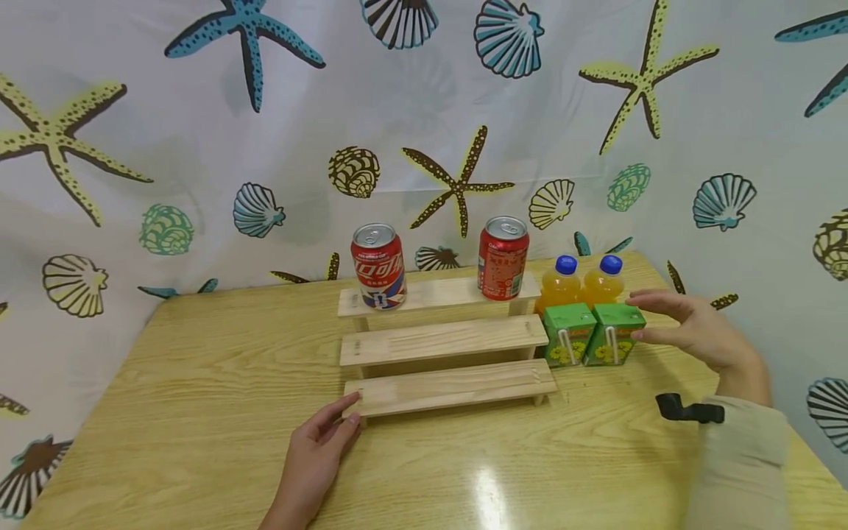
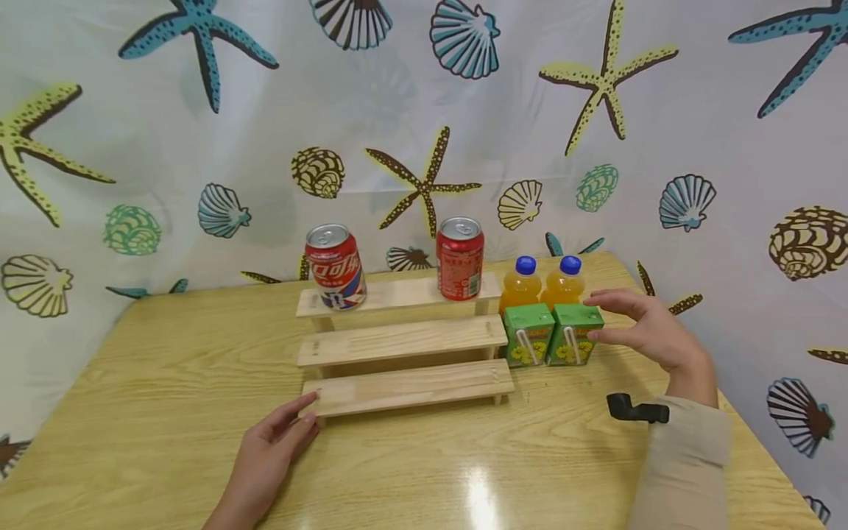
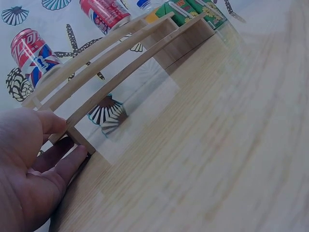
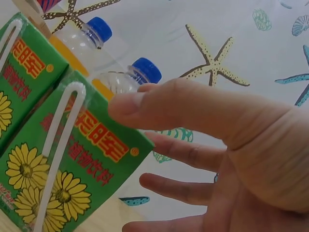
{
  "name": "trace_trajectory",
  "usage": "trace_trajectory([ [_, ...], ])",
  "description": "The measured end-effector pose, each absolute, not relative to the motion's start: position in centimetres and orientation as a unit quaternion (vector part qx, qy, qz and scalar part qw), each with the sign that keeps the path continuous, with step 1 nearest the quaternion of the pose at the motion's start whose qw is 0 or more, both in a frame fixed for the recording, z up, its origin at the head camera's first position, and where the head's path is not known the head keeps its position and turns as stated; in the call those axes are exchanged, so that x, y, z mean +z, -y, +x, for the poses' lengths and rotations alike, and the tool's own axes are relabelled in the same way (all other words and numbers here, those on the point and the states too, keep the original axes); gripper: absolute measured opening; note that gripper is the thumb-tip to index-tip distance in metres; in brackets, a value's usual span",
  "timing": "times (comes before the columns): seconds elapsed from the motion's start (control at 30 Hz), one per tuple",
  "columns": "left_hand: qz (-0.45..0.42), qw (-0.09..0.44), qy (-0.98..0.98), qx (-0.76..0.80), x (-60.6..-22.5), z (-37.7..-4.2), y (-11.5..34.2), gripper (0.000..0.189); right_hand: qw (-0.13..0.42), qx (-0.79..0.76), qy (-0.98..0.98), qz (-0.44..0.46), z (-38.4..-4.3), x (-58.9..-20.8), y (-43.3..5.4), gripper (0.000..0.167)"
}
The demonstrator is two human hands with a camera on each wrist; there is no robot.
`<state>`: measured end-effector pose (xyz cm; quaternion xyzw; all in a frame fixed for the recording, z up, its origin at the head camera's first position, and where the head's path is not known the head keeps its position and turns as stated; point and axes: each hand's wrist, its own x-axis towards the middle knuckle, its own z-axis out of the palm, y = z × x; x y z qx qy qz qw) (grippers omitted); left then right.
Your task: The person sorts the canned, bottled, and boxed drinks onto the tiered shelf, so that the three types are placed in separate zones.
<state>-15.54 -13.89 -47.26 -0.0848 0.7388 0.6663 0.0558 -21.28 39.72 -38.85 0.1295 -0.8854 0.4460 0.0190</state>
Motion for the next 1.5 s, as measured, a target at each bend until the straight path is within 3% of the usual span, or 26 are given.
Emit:
trace_trajectory([
  [0.33,-0.098,0.060,-0.731,0.673,-47.4,-15.2,14.0,0.039,-0.042,0.525,0.841,0.121,-21.6,-40.7,-40.1,0.051],
  [0.67,-0.093,0.055,-0.735,0.669,-47.2,-14.9,14.2,0.037,-0.068,0.588,0.793,0.148,-22.8,-42.7,-40.2,0.048],
  [1.2,-0.079,0.050,-0.721,0.687,-47.1,-15.3,14.0,0.040,-0.036,0.595,0.780,0.191,-23.5,-43.3,-40.5,0.041],
  [1.5,-0.081,0.052,-0.718,0.689,-47.0,-15.4,13.7,0.038,-0.047,0.583,0.791,0.178,-23.0,-42.5,-41.0,0.038],
])
